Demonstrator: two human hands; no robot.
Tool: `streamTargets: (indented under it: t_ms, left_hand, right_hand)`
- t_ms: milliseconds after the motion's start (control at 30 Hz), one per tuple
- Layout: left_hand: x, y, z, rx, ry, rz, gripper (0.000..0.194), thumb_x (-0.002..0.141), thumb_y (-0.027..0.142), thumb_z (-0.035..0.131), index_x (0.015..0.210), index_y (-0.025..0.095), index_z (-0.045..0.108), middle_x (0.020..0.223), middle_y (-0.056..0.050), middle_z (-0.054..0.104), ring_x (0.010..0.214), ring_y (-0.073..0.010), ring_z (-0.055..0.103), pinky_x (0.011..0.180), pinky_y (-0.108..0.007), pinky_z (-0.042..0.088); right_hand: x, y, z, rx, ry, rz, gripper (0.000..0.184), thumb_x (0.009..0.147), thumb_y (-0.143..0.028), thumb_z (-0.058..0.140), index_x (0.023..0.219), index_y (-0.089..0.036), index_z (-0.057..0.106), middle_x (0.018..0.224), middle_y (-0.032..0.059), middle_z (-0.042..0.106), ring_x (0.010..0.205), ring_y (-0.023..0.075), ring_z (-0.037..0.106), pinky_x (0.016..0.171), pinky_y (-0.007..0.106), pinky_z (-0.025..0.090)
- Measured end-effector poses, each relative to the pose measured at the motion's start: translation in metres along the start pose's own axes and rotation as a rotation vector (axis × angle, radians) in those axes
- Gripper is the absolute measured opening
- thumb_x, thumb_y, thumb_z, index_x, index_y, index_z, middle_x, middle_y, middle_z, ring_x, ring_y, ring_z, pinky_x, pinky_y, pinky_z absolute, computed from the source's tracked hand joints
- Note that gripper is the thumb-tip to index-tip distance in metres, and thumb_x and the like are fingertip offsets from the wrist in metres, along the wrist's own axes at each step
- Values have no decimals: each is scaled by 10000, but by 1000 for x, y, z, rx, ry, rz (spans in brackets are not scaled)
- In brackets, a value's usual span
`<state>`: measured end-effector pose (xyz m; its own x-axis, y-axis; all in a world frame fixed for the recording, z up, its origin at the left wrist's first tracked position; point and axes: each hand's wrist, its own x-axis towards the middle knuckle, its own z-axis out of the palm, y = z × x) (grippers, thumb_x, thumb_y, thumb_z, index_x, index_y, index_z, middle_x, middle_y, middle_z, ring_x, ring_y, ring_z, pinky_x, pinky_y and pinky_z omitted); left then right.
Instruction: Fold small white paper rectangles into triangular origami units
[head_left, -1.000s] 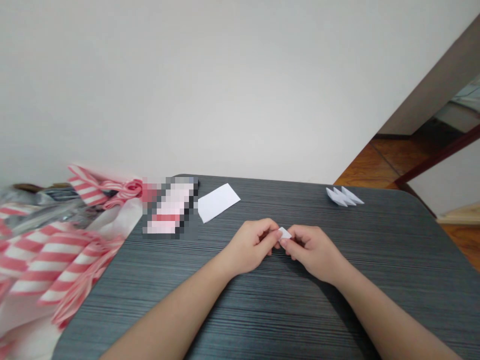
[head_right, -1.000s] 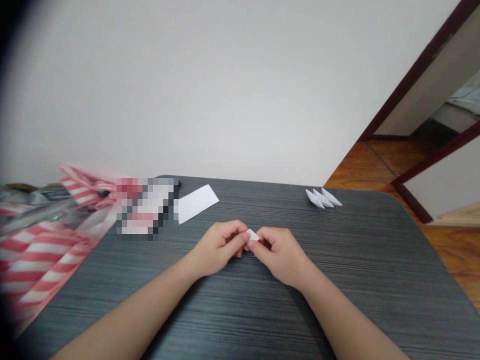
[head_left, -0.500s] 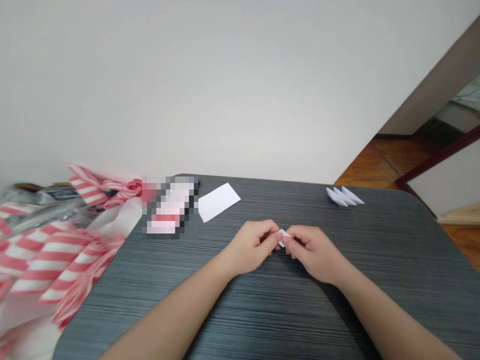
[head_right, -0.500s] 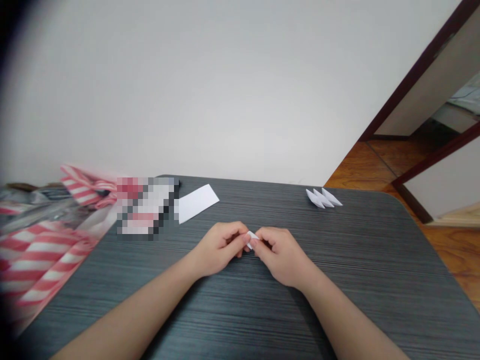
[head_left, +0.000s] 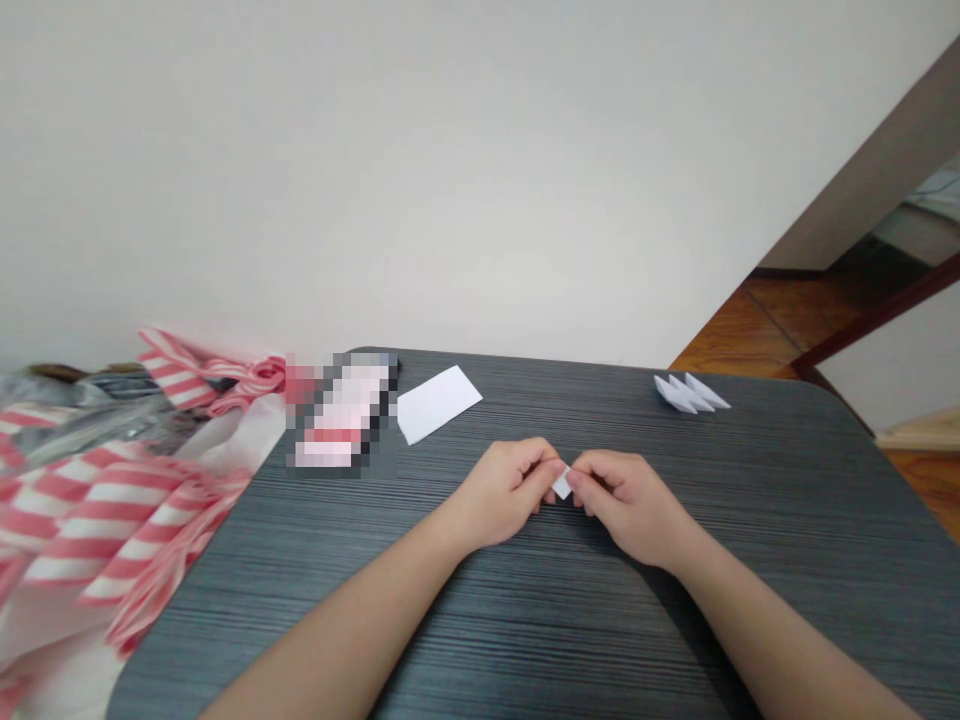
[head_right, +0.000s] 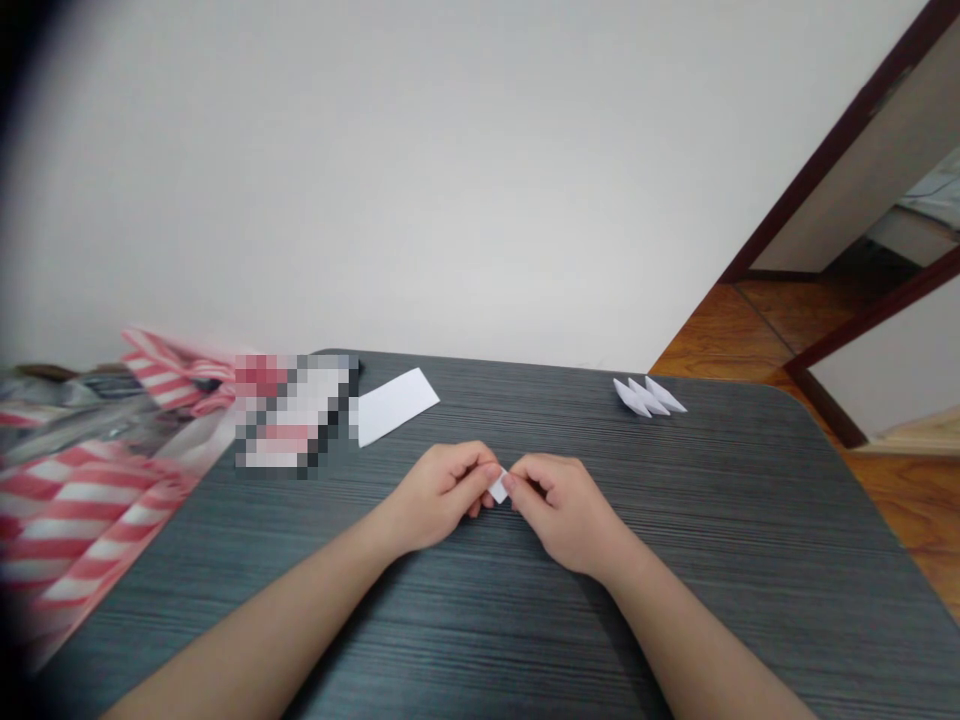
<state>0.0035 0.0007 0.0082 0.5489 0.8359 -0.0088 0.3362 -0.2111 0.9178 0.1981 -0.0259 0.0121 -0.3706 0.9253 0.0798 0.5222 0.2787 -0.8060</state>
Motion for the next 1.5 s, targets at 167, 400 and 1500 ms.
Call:
streamTargets:
  t_ms: [167,400,1500]
  left_hand:
    - [0,1,-1,-20,-10,9,305,984,353,457,808,160,615,677,-3,659,560,-92,559,560,-191,426]
    - [-1,2,-1,21,-20,34,298,972,314,474,773,165,638,625,11,635,569,-100,572,567,-188,433]
    - [2,-10,9,-360,233,-18,152,954,332,541,917,188,510,552,42,605,471,-100,547,493,-197,428]
  right_hand:
    - [0,0,-3,13,35,-27,296,953,-214,512,672,-192,600,623,-18,589,609,132,560,620,252,416]
    - [0,4,0,39,68,-19,187,939,-251,551,787,-203,648,741,10,662,683,155,600,650,263,448]
    - [-3,16,7,370,343,110,156,962,-313,555,978,-183,639,744,35,694,552,124,537,539,266,451]
